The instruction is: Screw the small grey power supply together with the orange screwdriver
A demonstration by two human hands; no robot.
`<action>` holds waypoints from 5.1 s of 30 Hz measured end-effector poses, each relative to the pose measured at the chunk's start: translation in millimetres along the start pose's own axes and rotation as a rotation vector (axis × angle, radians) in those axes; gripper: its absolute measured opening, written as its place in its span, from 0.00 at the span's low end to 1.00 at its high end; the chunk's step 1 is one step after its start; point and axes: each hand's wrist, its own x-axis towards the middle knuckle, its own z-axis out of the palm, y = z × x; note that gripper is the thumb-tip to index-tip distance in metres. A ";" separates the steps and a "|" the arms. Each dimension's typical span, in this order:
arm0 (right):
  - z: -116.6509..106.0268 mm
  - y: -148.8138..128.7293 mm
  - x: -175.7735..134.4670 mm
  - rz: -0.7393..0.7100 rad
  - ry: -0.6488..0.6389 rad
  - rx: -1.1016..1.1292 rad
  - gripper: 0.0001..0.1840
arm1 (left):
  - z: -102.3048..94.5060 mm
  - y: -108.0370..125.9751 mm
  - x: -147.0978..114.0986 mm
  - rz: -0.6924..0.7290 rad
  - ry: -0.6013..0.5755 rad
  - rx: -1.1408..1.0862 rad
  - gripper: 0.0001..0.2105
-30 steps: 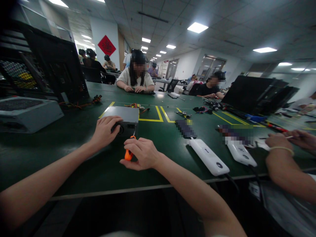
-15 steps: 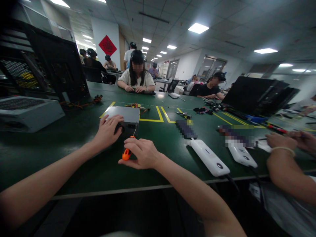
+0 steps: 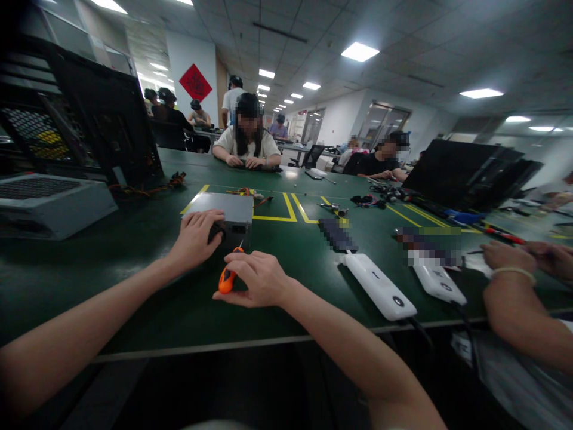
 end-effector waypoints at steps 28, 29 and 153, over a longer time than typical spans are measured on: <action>-28.6 -33.5 -1.5 0.159 -0.239 -0.684 0.08 | -3.2 0.1 -0.9 0.010 -0.024 0.073 0.15; -27.9 -35.2 -1.7 0.185 -0.243 -0.697 0.06 | -2.9 -0.1 -0.9 0.008 -0.024 0.073 0.15; 9.7 4.5 1.9 -0.087 -0.075 -0.405 0.07 | -3.4 -25.3 3.3 0.025 -0.050 0.086 0.17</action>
